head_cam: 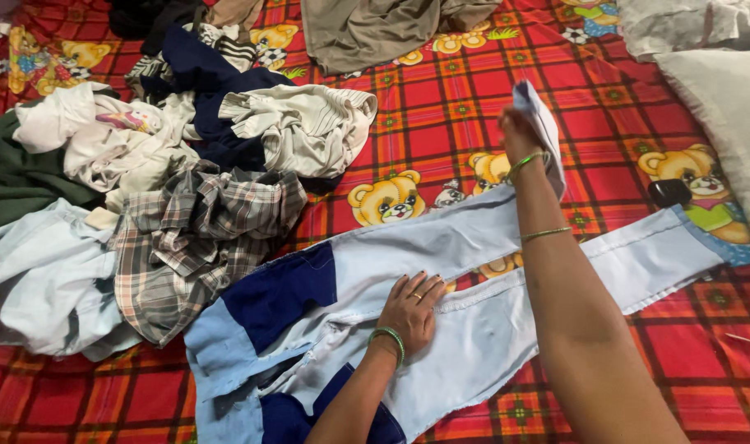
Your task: The person smooths out a pair of light blue pants on a bed, folds the legs together, and then folds them into a rectangular shape. The person then picks up the folded pants and places them on a small table with other folded garments.
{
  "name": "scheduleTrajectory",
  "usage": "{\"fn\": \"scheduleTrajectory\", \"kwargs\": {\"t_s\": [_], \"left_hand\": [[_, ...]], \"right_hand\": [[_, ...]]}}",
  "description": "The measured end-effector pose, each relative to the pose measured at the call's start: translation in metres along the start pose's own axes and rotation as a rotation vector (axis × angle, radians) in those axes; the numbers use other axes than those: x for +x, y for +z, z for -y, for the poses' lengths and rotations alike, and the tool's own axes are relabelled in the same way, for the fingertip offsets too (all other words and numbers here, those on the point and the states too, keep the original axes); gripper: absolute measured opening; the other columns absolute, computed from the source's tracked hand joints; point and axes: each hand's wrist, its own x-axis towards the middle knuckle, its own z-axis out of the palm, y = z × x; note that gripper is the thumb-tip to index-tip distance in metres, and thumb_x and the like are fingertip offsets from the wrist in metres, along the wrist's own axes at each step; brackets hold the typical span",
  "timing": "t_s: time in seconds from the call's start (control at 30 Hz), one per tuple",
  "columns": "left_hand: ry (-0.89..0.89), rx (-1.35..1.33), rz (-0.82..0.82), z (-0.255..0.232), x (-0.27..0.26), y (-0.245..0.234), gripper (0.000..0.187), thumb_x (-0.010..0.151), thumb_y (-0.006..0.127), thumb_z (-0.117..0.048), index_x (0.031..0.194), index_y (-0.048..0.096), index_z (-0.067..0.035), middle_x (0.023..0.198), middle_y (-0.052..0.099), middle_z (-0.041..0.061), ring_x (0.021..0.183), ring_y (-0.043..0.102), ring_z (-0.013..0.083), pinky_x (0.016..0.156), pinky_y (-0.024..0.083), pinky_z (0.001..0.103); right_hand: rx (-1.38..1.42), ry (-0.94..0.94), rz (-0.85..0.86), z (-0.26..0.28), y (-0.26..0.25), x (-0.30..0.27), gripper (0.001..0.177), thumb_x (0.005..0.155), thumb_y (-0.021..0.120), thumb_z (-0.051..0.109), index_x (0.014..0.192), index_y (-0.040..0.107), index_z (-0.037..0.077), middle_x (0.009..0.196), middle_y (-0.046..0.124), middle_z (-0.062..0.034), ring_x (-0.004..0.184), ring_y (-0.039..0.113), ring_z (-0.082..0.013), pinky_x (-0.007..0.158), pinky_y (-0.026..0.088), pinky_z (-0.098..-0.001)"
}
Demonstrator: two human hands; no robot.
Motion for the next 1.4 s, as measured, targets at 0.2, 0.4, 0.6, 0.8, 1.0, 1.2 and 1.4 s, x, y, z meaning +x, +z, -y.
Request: {"fn": "scheduleTrajectory", "kwargs": {"t_s": [0.2,0.4,0.6,0.8,1.0,1.2,1.4], "left_hand": [[-0.015,-0.014,0.034,-0.001,0.003,-0.003,0.055,0.084,0.060,-0.011,0.138,0.058,-0.008,0.147,0.057,0.011,0.142,0.045,0.0318,0.121,0.028,0.052],[-0.047,0.016,0.095,-0.007,0.005,-0.009,0.057,0.084,0.059,-0.009,0.141,0.057,-0.008,0.149,0.056,0.010,0.145,0.042,0.0306,0.123,0.024,0.050],[-0.061,-0.011,0.116,-0.008,0.008,-0.009,0.059,0.081,0.060,-0.011,0.139,0.057,-0.008,0.149,0.054,0.011,0.144,0.041,0.0317,0.121,0.023,0.051],[-0.058,0.023,0.097,-0.009,0.006,-0.007,0.054,0.087,0.059,-0.012,0.142,0.056,-0.007,0.150,0.055,0.011,0.146,0.042,0.0313,0.123,0.024,0.051],[-0.029,0.016,0.113,-0.001,0.003,0.001,0.061,0.081,0.061,-0.014,0.141,0.056,-0.005,0.148,0.055,0.014,0.143,0.041,0.0341,0.120,0.024,0.053],[-0.025,0.070,0.066,0.002,0.000,0.007,0.052,0.090,0.056,-0.016,0.141,0.057,-0.008,0.149,0.056,0.011,0.145,0.044,0.0301,0.123,0.026,0.051],[-0.085,0.072,0.130,-0.008,0.007,-0.002,0.056,0.092,0.052,-0.020,0.147,0.051,-0.010,0.154,0.050,0.009,0.148,0.037,0.0289,0.123,0.024,0.052]], "right_hand": [[-0.770,0.097,-0.117,-0.073,-0.085,-0.065,0.030,0.090,0.060,0.017,0.114,0.073,0.003,0.110,0.070,-0.0223,0.103,0.067,-0.0377,0.089,0.053,-0.0444],[-0.978,0.123,-0.241,-0.077,-0.131,-0.089,0.042,0.093,0.064,0.024,0.123,0.070,-0.006,0.122,0.066,-0.0344,0.116,0.063,-0.0496,0.101,0.049,-0.0517],[-0.850,-0.139,-0.414,-0.072,-0.181,-0.083,0.051,0.102,0.059,0.021,0.149,0.052,-0.001,0.140,0.058,-0.0287,0.127,0.057,-0.0465,0.110,0.045,-0.0490],[-1.031,-0.432,-0.341,-0.052,-0.168,-0.096,0.053,0.109,0.058,0.018,0.157,0.043,0.002,0.154,0.051,-0.0250,0.139,0.053,-0.0463,0.115,0.042,-0.0494],[-1.292,-0.373,0.408,-0.013,0.045,-0.234,0.065,0.104,0.037,0.044,0.160,0.030,0.012,0.170,0.023,-0.0050,0.157,0.018,-0.0199,0.114,0.013,-0.0736],[-1.225,-0.287,0.549,0.031,0.027,-0.244,0.066,0.102,0.036,0.051,0.159,0.031,0.017,0.168,0.027,-0.0019,0.156,0.021,-0.0192,0.122,0.010,-0.0638],[-1.411,-0.021,0.266,0.031,-0.110,-0.200,0.069,0.103,0.032,0.051,0.161,0.023,0.016,0.170,0.019,-0.0004,0.156,0.016,-0.0209,0.117,0.014,-0.0668]]}}
